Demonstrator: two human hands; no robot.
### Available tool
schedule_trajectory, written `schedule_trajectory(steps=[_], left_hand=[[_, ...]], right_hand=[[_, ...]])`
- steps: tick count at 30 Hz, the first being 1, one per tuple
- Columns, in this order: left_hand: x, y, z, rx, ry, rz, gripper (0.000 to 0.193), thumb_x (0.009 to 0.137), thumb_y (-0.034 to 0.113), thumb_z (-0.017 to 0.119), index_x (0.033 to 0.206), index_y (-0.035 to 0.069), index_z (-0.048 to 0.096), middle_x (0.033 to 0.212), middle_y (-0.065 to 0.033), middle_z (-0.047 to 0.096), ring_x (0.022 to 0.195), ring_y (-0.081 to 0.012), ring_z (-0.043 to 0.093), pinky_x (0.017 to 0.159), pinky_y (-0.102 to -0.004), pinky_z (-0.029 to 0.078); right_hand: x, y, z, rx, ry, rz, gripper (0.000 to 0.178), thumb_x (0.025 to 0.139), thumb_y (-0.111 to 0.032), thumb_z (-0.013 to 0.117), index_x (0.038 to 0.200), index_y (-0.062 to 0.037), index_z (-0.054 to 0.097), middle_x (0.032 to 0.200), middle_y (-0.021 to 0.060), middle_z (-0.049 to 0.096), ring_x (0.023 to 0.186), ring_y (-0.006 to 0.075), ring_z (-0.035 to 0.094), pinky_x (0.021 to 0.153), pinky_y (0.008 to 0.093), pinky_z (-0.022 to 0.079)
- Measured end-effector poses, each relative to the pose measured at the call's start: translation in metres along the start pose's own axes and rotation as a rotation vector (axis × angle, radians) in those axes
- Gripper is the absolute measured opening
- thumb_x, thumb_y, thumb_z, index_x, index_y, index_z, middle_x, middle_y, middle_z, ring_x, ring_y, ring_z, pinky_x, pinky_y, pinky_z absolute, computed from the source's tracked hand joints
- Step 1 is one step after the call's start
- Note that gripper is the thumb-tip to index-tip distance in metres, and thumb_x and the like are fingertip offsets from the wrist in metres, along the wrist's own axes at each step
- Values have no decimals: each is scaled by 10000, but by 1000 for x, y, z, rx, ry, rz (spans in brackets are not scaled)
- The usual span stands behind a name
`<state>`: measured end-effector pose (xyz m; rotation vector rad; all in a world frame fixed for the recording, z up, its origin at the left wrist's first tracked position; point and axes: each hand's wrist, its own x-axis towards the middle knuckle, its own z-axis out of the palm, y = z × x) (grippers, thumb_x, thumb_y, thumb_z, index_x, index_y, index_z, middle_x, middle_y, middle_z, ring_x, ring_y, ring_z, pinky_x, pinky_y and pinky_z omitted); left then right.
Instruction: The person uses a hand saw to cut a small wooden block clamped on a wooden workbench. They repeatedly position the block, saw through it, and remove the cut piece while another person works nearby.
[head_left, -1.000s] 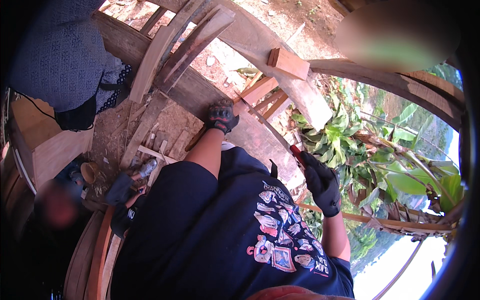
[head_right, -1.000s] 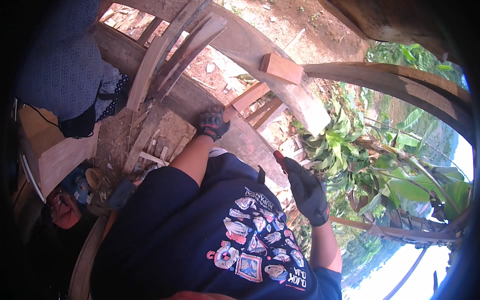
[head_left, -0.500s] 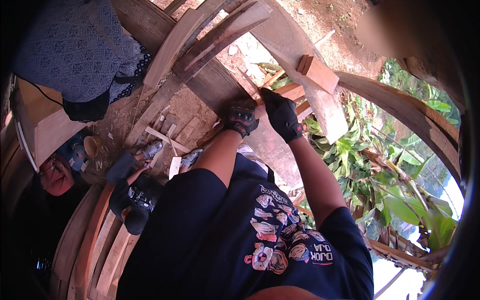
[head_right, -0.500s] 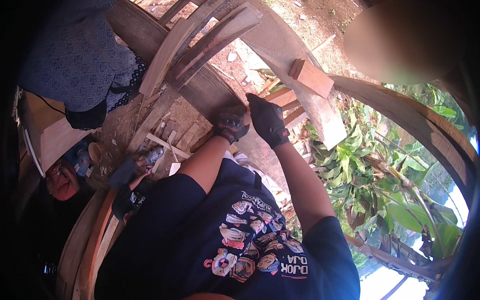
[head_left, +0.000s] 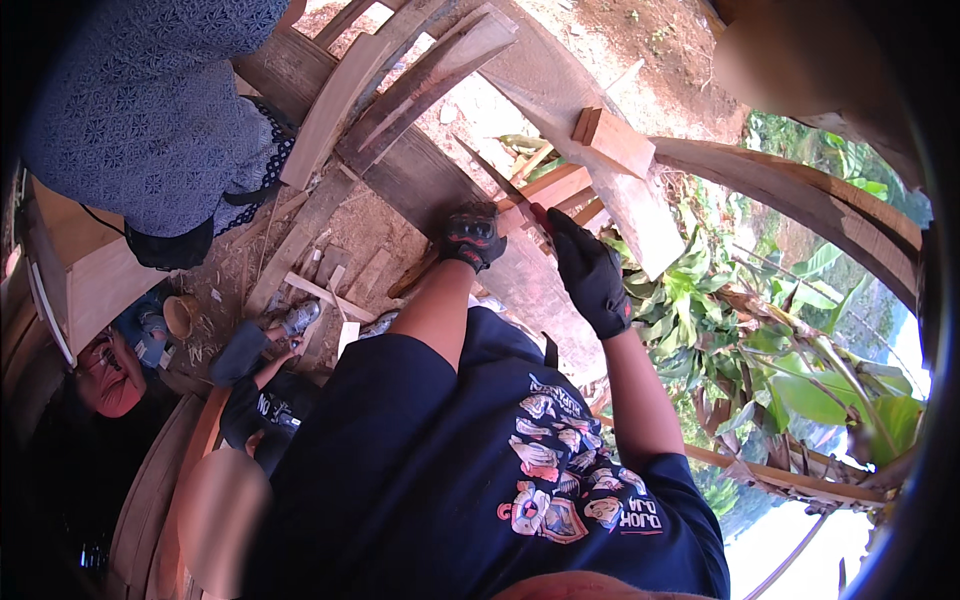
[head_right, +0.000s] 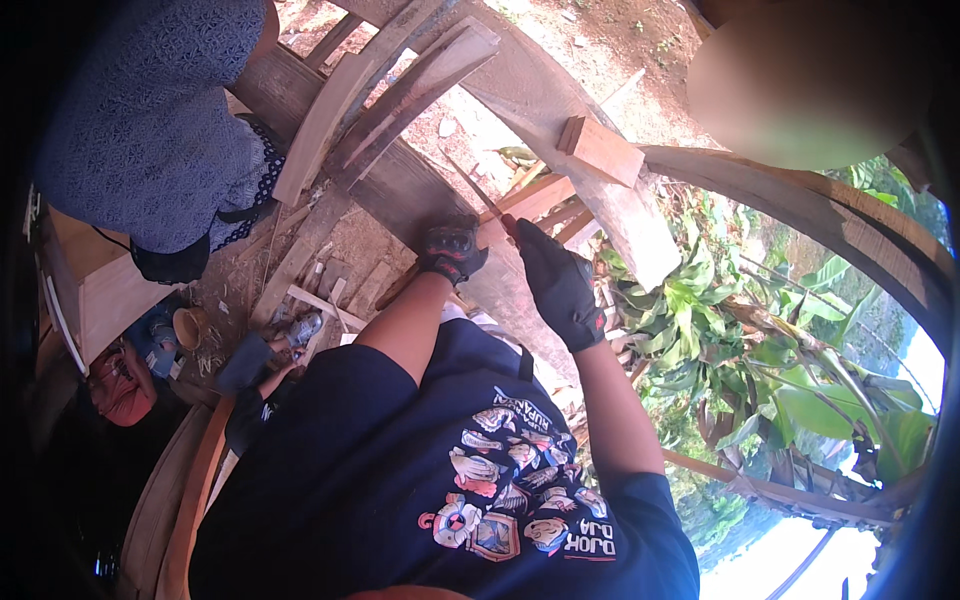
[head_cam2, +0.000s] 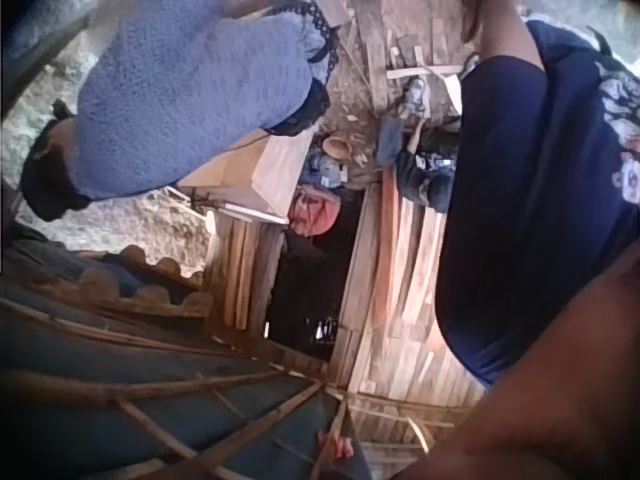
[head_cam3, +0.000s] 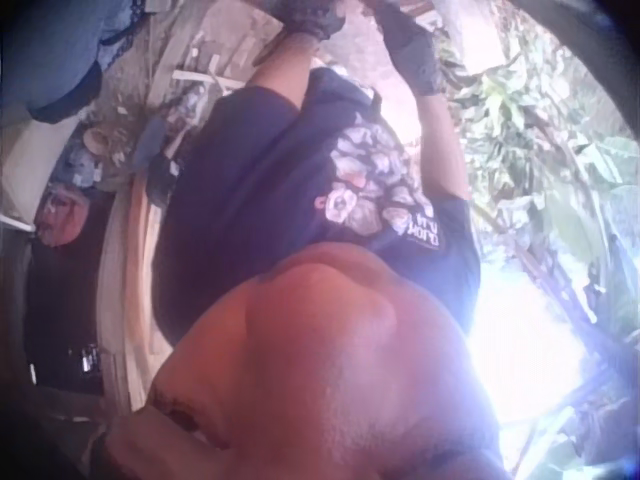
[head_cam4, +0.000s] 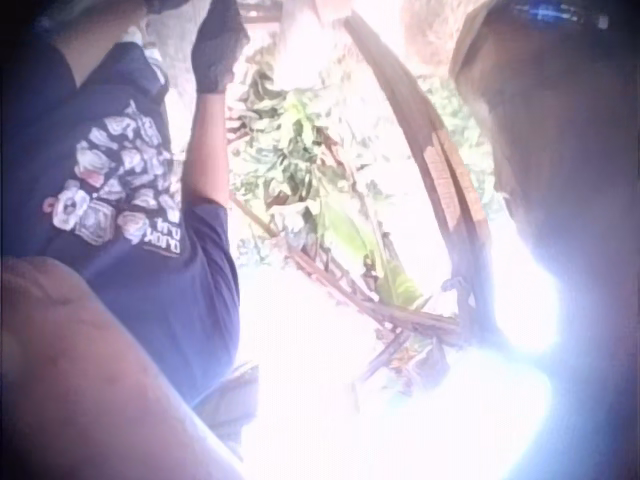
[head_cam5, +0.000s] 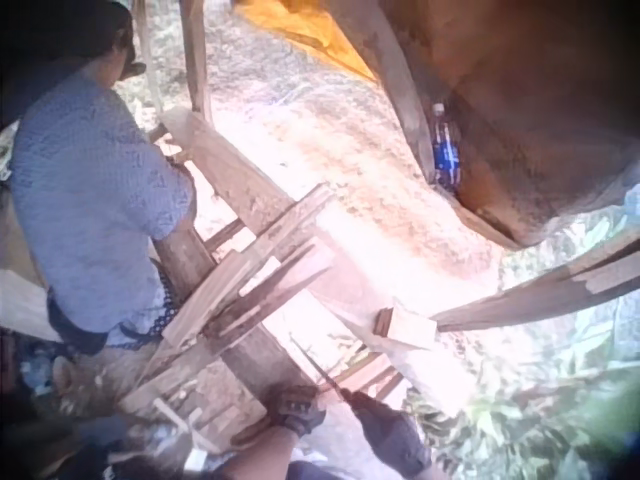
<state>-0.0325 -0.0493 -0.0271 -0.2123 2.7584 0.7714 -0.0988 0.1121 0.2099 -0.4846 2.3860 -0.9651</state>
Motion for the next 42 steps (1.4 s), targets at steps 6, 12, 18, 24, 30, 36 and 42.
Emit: schedule_trajectory(steps=[6,12,18,24,30,36,42], left_hand=[[2,2,-7,97,-45,27,310,892,359,731,1091,123,759,1038,-154,780,983,-361,762,851,-512,596],[-3,2,-17,86,-45,8,320,892,365,737,1108,128,748,1112,-135,770,1066,-338,746,906,-500,589],[-4,2,-13,88,-128,20,361,869,372,772,1149,146,747,1175,-114,759,1154,-314,719,980,-479,563],[-9,0,-4,171,54,51,454,888,405,773,1263,151,737,1209,-114,765,1181,-311,722,1003,-470,574],[5,-3,-6,74,-268,-73,574,900,431,760,1390,146,673,1242,-124,761,1157,-345,737,1015,-492,573],[7,10,-30,101,-159,-18,348,901,371,738,1142,119,745,1081,-166,767,1062,-350,747,908,-497,587],[3,10,-27,44,-125,-31,353,911,375,725,1148,113,736,1102,-155,775,1070,-360,746,971,-497,574]], right_hand=[[-96,-25,-50,101,-12,264,399,1118,-143,540,1487,-19,630,1410,179,730,1226,315,749,1048,403,574],[-101,-79,-83,35,15,200,359,1122,-136,560,1409,61,648,1370,183,755,1226,299,752,1042,387,576],[27,10,-2,-123,-36,33,345,1106,-198,551,1348,-18,718,1269,221,769,1143,385,755,967,445,599],[123,52,101,-187,0,8,348,1126,-311,468,1152,-53,700,1074,260,754,985,478,719,871,548,564],[98,47,75,-101,81,-183,355,1079,-209,506,1351,-65,683,1291,207,747,1132,433,723,948,498,584],[-34,-2,-18,44,-30,105,399,1125,-203,519,1469,-53,655,1371,180,743,1238,340,733,1032,428,576],[-114,-65,-87,112,-25,262,372,1121,-138,552,1445,19,650,1370,168,755,1236,284,748,1048,382,577]])
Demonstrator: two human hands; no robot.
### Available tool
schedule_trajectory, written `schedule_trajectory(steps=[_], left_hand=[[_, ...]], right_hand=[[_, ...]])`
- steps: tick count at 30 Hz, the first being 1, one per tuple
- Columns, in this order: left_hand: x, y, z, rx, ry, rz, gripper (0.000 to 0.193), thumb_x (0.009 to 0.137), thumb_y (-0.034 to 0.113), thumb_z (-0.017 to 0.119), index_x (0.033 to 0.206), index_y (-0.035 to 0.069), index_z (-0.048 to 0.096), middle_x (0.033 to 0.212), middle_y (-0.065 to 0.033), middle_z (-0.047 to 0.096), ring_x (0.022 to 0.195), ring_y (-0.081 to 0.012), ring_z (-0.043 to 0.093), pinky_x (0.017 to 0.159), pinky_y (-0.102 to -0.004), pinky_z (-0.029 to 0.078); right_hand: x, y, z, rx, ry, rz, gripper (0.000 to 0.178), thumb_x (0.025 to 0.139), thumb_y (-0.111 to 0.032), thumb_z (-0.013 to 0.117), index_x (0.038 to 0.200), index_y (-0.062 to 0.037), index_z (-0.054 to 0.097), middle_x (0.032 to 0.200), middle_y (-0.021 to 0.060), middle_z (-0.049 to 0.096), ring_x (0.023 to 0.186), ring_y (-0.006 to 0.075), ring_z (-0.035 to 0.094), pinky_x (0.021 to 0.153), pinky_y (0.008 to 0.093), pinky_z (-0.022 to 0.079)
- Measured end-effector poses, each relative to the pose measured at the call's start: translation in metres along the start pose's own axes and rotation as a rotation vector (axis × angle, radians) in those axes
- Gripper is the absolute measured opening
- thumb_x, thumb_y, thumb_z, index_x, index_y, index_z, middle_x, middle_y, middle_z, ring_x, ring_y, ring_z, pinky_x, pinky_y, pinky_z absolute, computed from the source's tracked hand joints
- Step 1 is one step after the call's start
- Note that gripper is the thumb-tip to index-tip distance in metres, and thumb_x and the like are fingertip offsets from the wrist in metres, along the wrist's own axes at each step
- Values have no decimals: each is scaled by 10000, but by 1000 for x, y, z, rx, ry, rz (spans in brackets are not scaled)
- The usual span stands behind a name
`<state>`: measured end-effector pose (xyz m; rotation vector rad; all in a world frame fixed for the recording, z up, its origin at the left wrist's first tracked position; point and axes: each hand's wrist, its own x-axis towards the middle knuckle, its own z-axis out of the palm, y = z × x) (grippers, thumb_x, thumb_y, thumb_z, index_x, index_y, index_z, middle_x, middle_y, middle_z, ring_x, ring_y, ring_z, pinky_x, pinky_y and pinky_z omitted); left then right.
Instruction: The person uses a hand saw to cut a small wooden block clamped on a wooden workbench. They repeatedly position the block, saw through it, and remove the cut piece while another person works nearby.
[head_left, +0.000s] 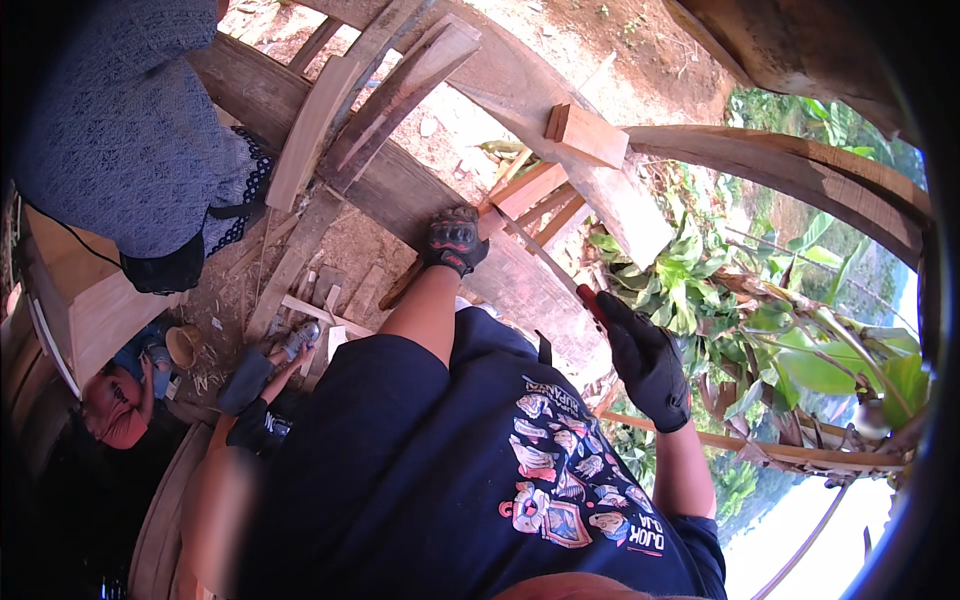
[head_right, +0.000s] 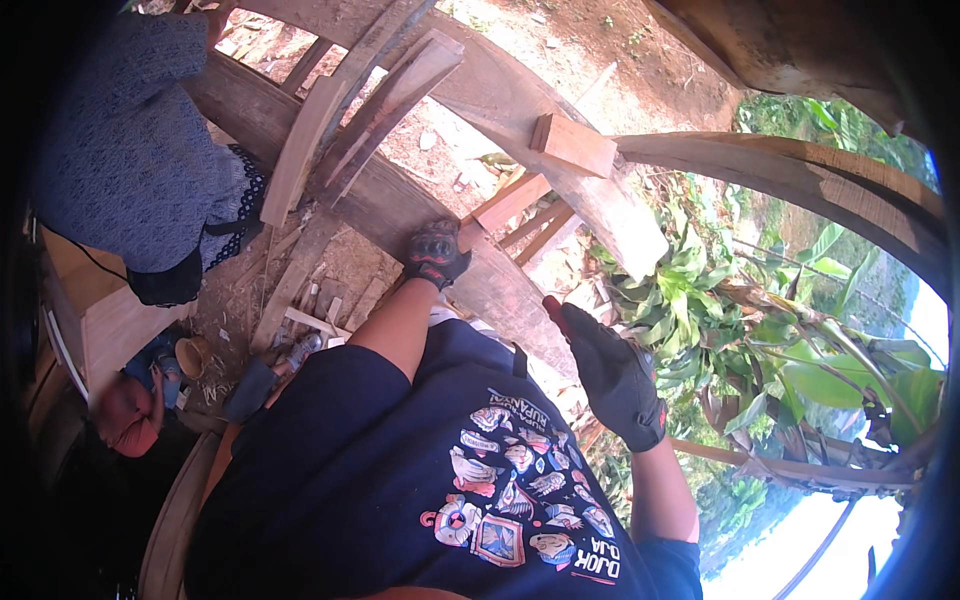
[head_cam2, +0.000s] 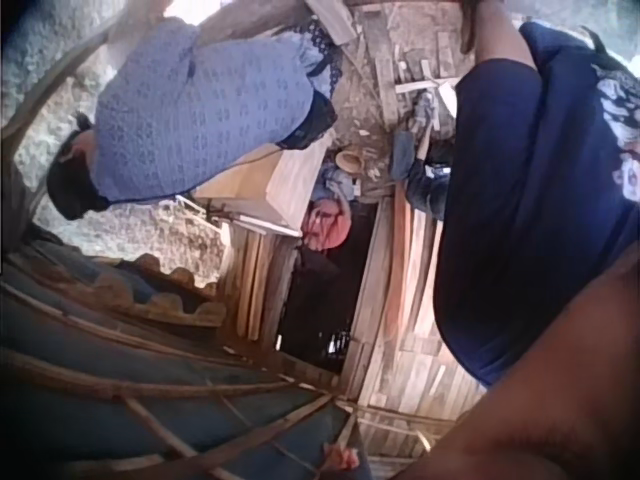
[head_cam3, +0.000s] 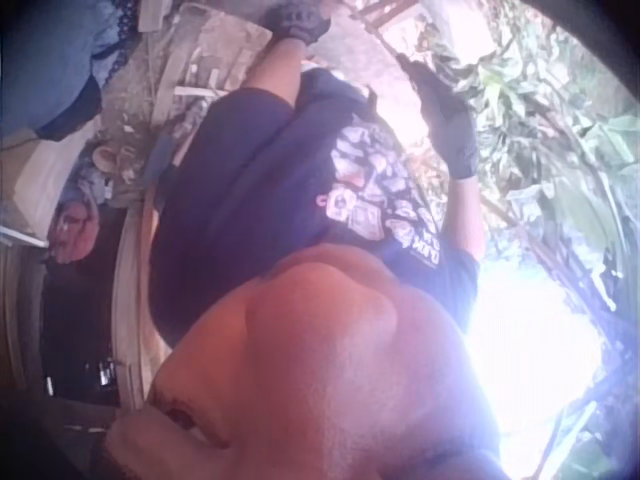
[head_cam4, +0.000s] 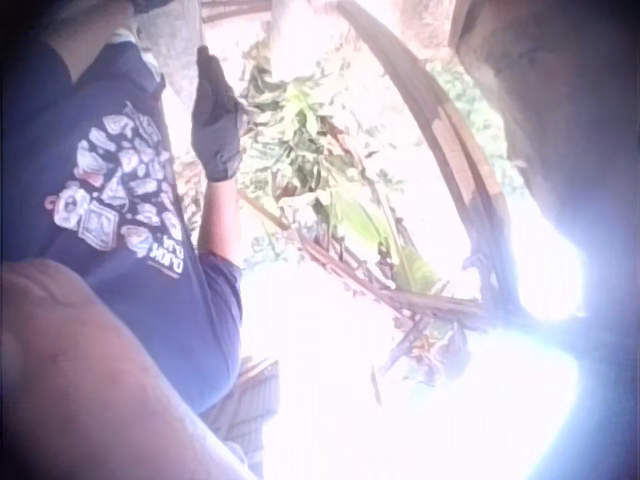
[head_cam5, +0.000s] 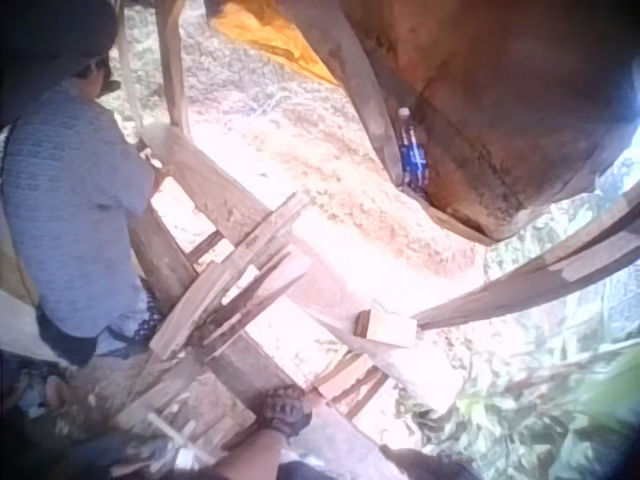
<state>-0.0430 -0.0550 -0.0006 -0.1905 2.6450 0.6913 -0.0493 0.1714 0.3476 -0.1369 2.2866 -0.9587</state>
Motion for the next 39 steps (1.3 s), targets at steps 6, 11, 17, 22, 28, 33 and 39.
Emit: schedule_trajectory(steps=[6,11,17,22,28,33,39], left_hand=[[0,-1,-3,-30,-73,-40,377,900,376,738,1174,118,721,1192,-144,759,1114,-349,730,989,-503,570],[-1,-6,11,41,-14,41,363,901,369,737,1181,138,716,1218,-118,747,1191,-315,700,997,-513,559],[6,-9,14,87,-75,43,429,908,412,746,1243,148,714,1265,-115,739,1226,-309,696,1041,-483,541],[6,7,-8,18,-180,-56,363,949,381,695,1225,149,742,1252,-128,764,1195,-332,724,993,-501,567],[7,0,6,36,-86,-65,396,890,435,760,1146,134,758,1168,-157,773,1137,-348,736,977,-490,576],[3,-6,11,74,-2,-40,472,888,475,748,1183,107,731,1181,-175,751,1132,-373,724,975,-516,575],[-2,7,-3,71,-38,-31,411,919,397,701,1199,98,735,1187,-184,760,1143,-396,731,986,-527,583]], right_hand=[[40,-2,5,12,-23,15,328,1117,-121,561,1381,21,692,1297,181,781,1131,278,773,975,370,594],[151,59,43,-310,17,-352,292,994,-77,640,1260,-10,738,1220,208,778,1030,388,770,888,457,620],[241,74,152,-226,28,-173,443,1128,-370,466,1296,-82,758,1168,237,769,1110,453,718,970,523,565],[263,87,169,-222,139,-280,375,1107,-263,467,1319,-84,720,1214,245,755,1108,435,726,953,504,575],[121,88,113,-7,132,-206,391,1103,-218,588,1458,-80,677,1318,232,750,1197,381,750,1026,438,586],[-20,94,60,-57,119,-166,414,1085,-102,569,1491,-76,644,1393,201,728,1216,348,745,1024,419,584],[-82,67,7,65,90,-79,425,1086,-65,582,1504,5,621,1429,216,712,1314,315,696,1118,414,526]])
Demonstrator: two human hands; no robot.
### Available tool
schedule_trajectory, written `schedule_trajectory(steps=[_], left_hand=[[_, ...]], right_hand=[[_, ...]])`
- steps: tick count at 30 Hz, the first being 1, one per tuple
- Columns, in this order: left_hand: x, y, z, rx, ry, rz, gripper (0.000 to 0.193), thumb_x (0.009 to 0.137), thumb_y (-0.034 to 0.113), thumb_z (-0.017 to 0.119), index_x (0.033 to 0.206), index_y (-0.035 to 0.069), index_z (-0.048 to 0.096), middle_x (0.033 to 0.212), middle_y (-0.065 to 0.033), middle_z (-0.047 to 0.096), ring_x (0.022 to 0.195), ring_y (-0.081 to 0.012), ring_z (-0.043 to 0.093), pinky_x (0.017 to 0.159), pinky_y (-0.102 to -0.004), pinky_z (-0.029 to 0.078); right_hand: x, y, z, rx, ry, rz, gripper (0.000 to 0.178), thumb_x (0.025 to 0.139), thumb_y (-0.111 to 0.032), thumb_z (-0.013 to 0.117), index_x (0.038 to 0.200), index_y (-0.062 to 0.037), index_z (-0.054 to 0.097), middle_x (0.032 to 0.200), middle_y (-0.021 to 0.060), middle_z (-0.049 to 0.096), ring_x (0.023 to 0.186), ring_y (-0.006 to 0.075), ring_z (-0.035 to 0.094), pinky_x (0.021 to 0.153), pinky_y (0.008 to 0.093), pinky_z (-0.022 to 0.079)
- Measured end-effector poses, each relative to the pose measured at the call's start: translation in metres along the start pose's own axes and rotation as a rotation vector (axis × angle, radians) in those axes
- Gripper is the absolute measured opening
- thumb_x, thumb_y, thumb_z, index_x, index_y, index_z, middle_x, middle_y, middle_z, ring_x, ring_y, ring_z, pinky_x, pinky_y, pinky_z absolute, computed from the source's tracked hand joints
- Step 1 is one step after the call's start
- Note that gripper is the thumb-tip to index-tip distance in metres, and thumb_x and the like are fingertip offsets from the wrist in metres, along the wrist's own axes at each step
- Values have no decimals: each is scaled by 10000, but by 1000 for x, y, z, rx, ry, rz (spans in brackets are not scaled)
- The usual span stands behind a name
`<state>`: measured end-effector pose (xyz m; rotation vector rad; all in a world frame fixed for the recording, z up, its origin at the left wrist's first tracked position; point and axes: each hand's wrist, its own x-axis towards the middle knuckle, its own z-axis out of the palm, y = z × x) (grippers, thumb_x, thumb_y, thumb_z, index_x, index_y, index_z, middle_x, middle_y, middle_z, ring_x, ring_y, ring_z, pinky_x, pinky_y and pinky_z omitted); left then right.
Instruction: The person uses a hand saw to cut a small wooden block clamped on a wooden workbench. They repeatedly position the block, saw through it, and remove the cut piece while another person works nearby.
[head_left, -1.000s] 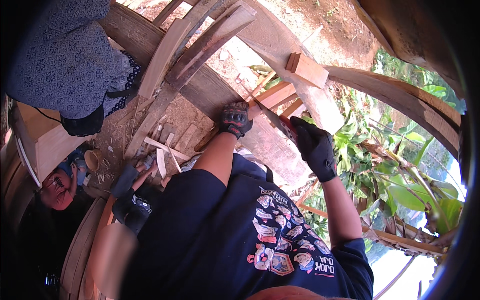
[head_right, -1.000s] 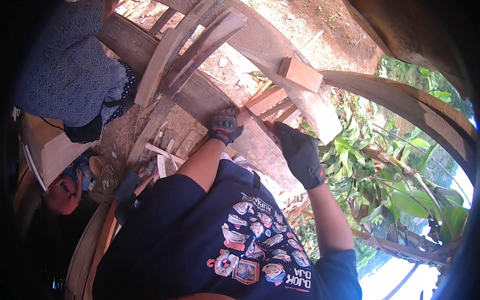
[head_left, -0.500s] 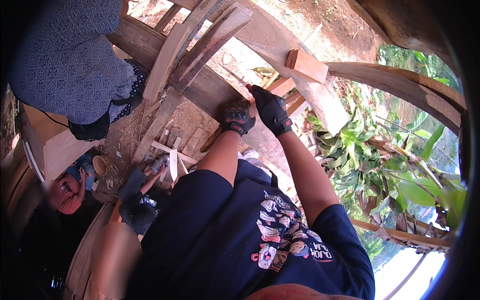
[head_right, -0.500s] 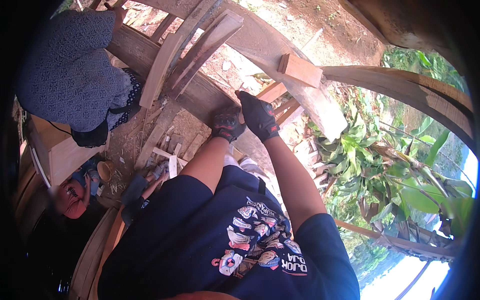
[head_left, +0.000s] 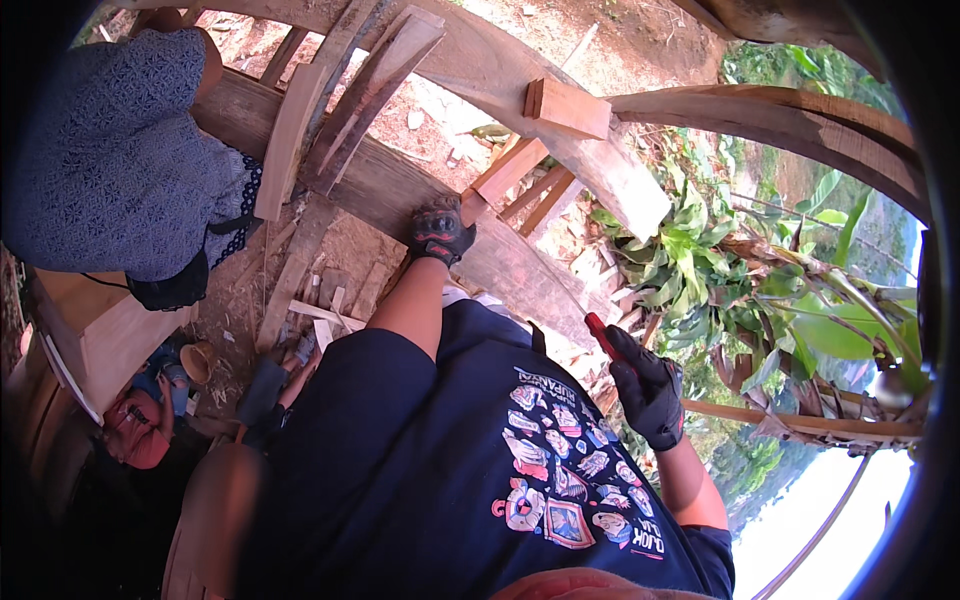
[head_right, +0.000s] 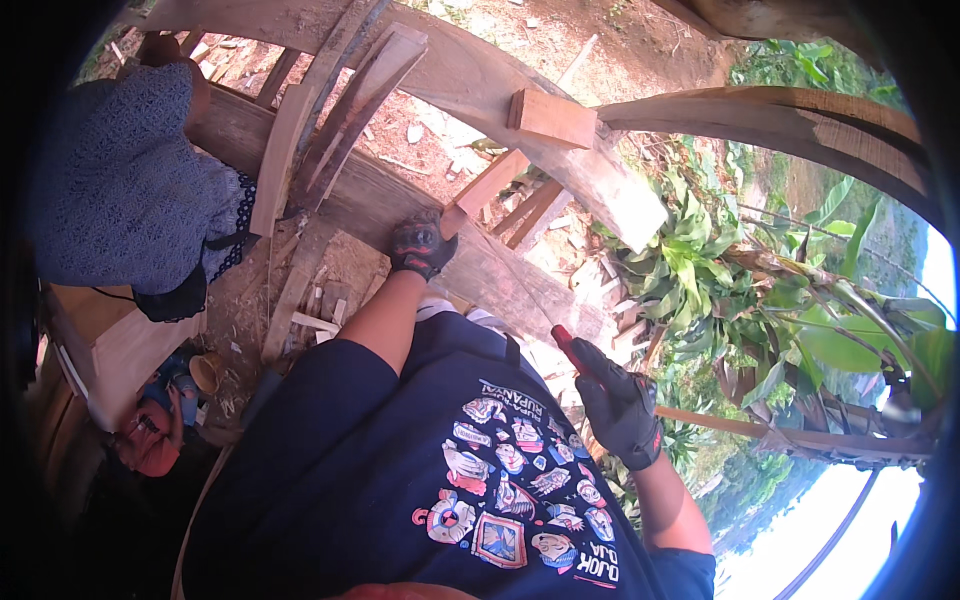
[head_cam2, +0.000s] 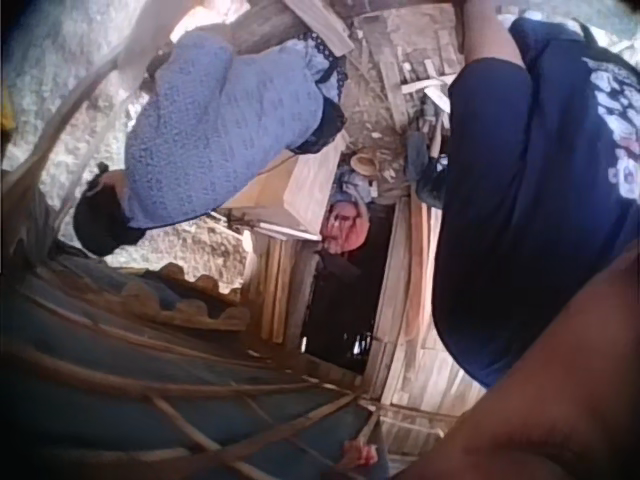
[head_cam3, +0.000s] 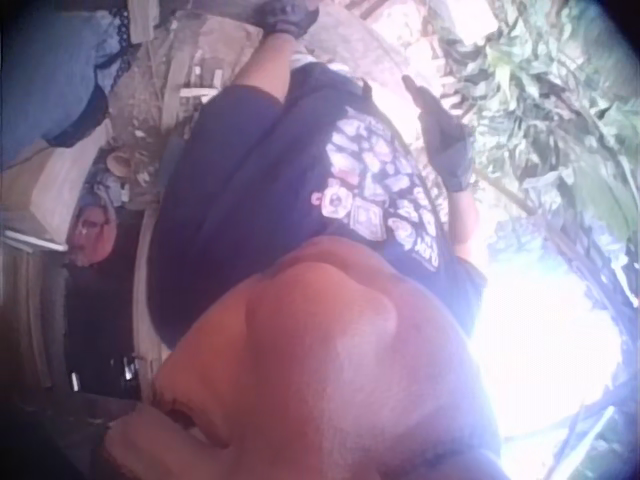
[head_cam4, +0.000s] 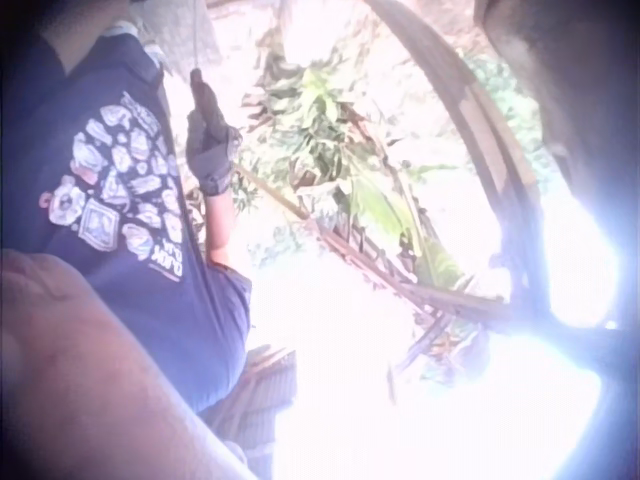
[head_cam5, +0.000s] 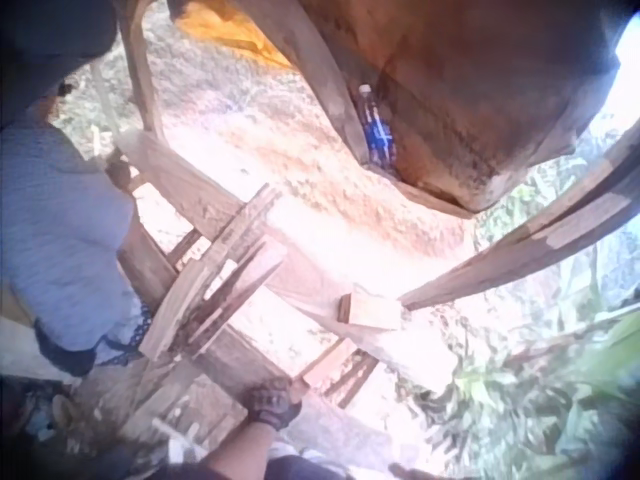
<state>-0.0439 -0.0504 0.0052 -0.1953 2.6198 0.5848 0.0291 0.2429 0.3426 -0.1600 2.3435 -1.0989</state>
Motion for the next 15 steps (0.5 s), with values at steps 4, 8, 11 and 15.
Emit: schedule_trajectory(steps=[4,8,11,15], left_hand=[[0,-6,4,-43,22,19,399,928,402,694,1184,99,741,1192,-179,761,1155,-387,729,990,-526,580],[3,-12,5,-105,106,68,422,887,407,747,1177,102,723,1171,-166,761,1127,-369,722,985,-517,567],[1,-6,7,-30,89,47,322,939,374,685,1106,111,763,1102,-168,777,1051,-379,755,920,-514,603],[5,-5,8,-6,101,80,311,946,367,675,1097,111,764,1053,-164,774,1011,-388,758,881,-523,610]], right_hand=[[73,20,37,-154,-14,-84,448,1044,-147,647,1491,-124,654,1208,202,794,877,336,803,752,418,619],[116,22,71,-25,-188,-134,482,992,-106,675,1474,-129,668,1130,190,806,893,352,799,800,428,624],[66,24,129,-221,-133,-250,587,931,-117,722,1512,-140,635,1285,192,749,1080,349,770,916,444,609],[72,4,105,-158,-158,73,624,945,-141,728,1553,-131,587,1390,219,712,1105,391,762,936,440,608]])
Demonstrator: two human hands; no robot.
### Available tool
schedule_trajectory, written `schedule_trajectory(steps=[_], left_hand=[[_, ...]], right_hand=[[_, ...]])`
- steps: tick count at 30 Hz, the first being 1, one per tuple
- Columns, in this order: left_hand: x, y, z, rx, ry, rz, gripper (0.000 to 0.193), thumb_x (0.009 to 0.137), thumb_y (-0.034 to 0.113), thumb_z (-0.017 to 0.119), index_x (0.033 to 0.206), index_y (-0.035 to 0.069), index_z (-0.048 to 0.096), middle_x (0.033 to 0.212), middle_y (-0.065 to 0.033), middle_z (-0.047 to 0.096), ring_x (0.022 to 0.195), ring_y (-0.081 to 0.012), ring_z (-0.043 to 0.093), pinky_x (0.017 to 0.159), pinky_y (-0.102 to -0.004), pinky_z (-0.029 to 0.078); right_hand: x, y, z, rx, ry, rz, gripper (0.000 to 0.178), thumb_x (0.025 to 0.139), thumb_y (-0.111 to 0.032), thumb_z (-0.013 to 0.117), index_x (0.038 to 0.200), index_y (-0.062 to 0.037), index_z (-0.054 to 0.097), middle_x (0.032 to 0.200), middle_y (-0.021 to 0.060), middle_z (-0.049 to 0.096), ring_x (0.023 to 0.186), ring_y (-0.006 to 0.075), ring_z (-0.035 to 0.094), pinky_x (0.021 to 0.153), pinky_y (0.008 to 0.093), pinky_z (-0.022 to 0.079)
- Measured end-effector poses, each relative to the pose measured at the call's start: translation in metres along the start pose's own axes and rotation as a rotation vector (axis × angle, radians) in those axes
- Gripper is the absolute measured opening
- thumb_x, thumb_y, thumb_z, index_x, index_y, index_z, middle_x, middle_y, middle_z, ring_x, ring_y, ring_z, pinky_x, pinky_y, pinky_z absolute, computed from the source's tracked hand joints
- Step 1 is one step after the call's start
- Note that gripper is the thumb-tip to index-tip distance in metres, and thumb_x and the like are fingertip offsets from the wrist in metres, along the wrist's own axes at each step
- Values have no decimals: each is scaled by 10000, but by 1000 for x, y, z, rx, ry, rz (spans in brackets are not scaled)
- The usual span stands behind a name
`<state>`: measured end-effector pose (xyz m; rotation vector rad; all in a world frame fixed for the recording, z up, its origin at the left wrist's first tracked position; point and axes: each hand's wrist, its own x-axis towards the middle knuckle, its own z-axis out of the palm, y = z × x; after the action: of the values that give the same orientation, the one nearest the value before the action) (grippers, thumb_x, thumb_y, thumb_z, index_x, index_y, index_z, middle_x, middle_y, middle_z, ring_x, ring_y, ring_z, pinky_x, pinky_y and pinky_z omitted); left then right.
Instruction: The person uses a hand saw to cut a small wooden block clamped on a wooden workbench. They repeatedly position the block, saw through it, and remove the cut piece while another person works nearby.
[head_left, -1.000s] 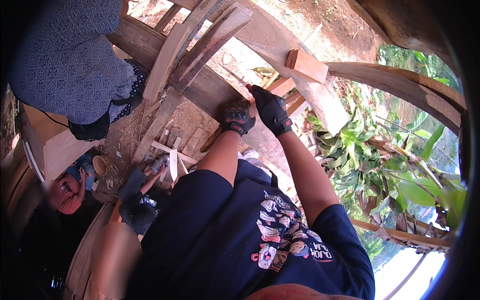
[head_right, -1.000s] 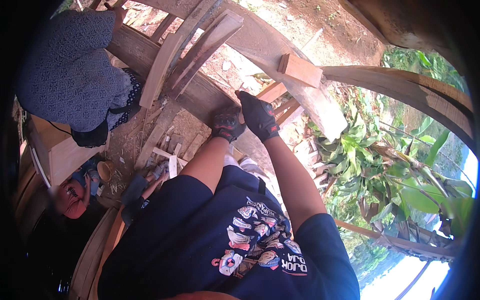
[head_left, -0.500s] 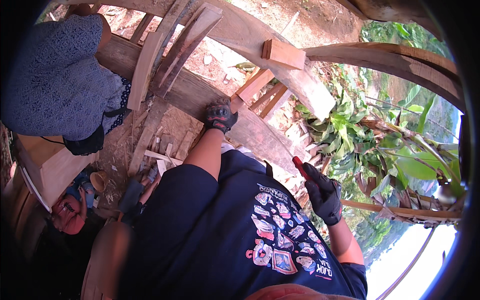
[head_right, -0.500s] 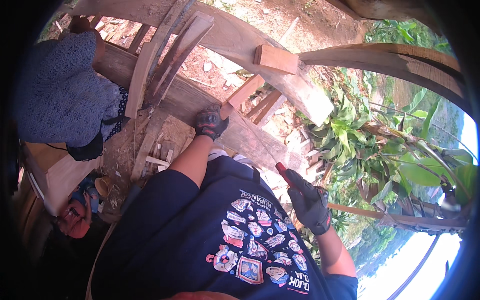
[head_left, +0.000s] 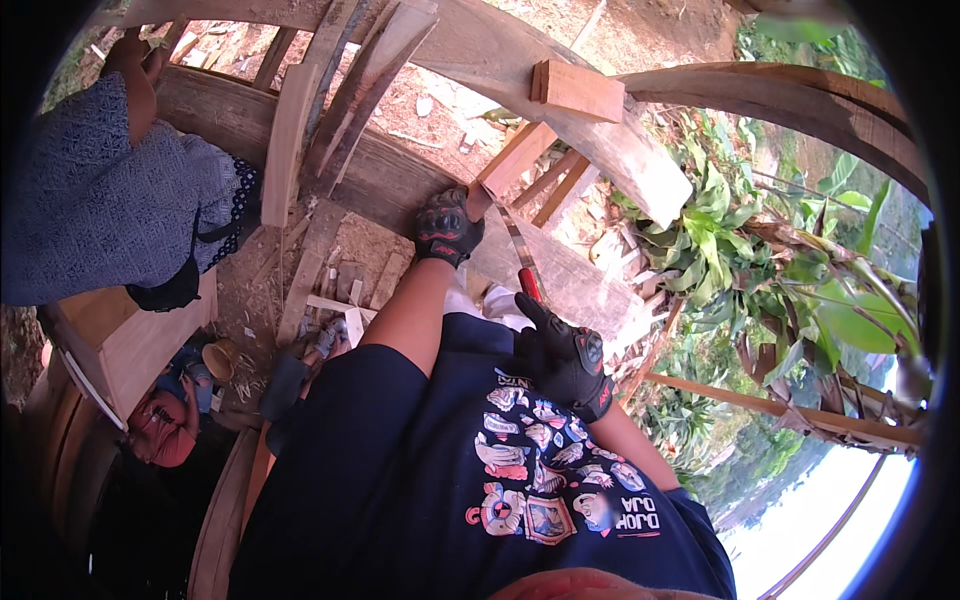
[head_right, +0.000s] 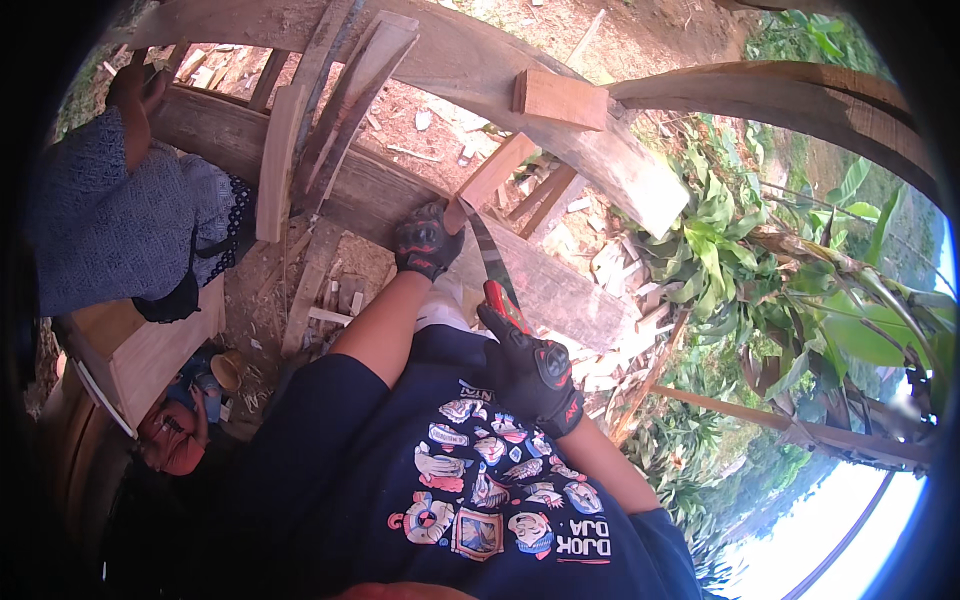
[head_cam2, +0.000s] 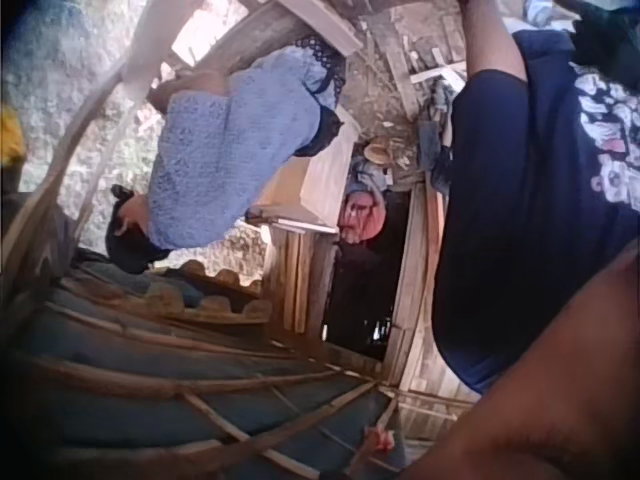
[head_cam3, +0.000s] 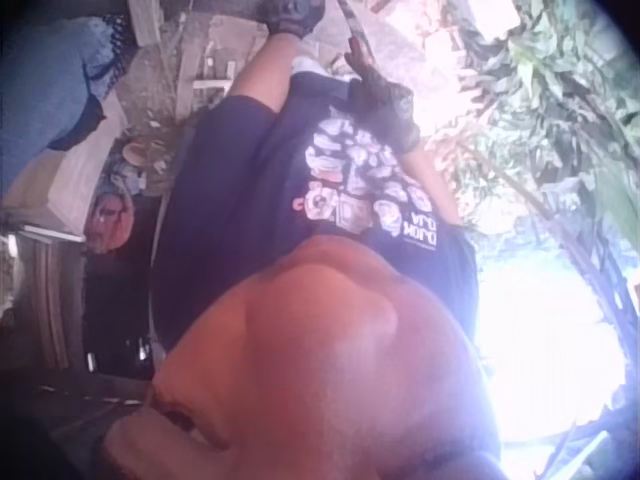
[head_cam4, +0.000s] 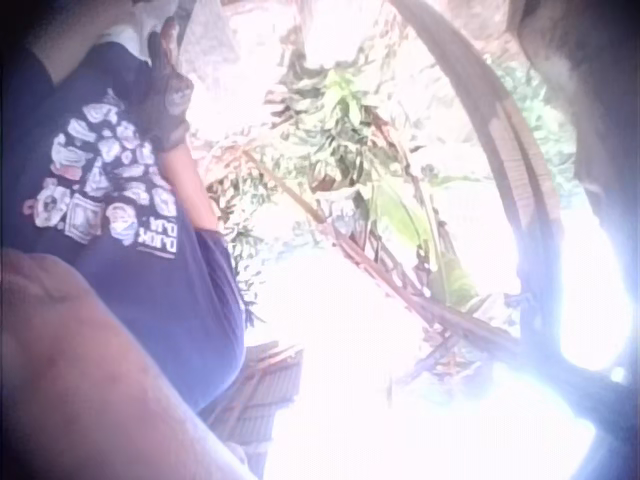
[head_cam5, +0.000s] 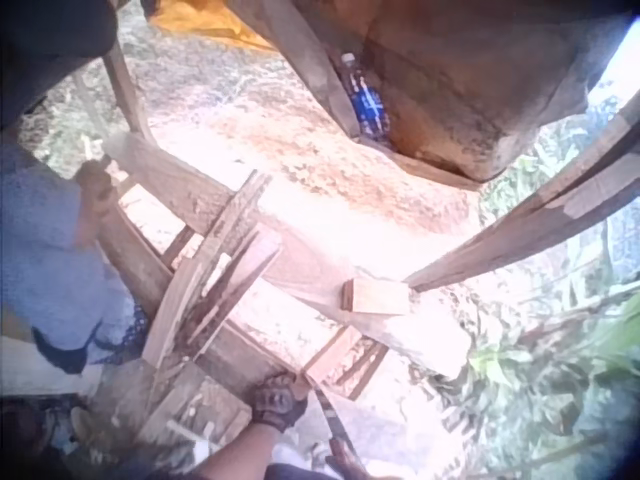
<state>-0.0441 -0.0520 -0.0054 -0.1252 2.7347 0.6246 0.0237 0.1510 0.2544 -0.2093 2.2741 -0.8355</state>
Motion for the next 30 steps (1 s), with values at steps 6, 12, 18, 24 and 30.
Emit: schedule_trajectory(steps=[6,12,18,24,30], left_hand=[[0,-3,-1,17,-12,63,317,940,361,685,1103,99,757,1100,-163,770,1045,-391,752,902,-528,606],[-4,2,-2,-38,-40,6,332,936,365,709,1136,103,748,1141,-171,768,1064,-386,749,917,-532,603],[-2,5,4,-104,-37,-184,409,903,408,740,1171,99,747,1133,-185,769,1065,-382,748,938,-506,601],[-6,11,10,-9,37,-121,339,954,423,688,1086,124,778,1075,-169,783,1026,-379,762,904,-547,611],[-6,18,5,55,-32,-236,473,895,531,744,1148,134,784,1129,-180,787,1096,-378,758,946,-525,606]], right_hand=[[-3,22,-41,-11,188,32,539,1010,-232,741,1527,-142,620,1323,213,752,1073,394,779,907,464,616],[8,25,-33,-69,253,-41,527,1030,-177,668,1553,-167,604,1305,196,764,1000,378,794,827,455,626],[10,49,-5,-37,250,-127,499,1021,-135,648,1517,-192,645,1078,154,805,756,323,763,661,427,575],[25,63,-44,-12,316,-212,449,1017,-176,684,1466,-208,692,1098,155,816,831,336,797,733,417,607],[34,126,-65,254,315,-105,331,1059,-289,668,1316,-116,786,1105,182,817,968,352,790,873,422,608]])
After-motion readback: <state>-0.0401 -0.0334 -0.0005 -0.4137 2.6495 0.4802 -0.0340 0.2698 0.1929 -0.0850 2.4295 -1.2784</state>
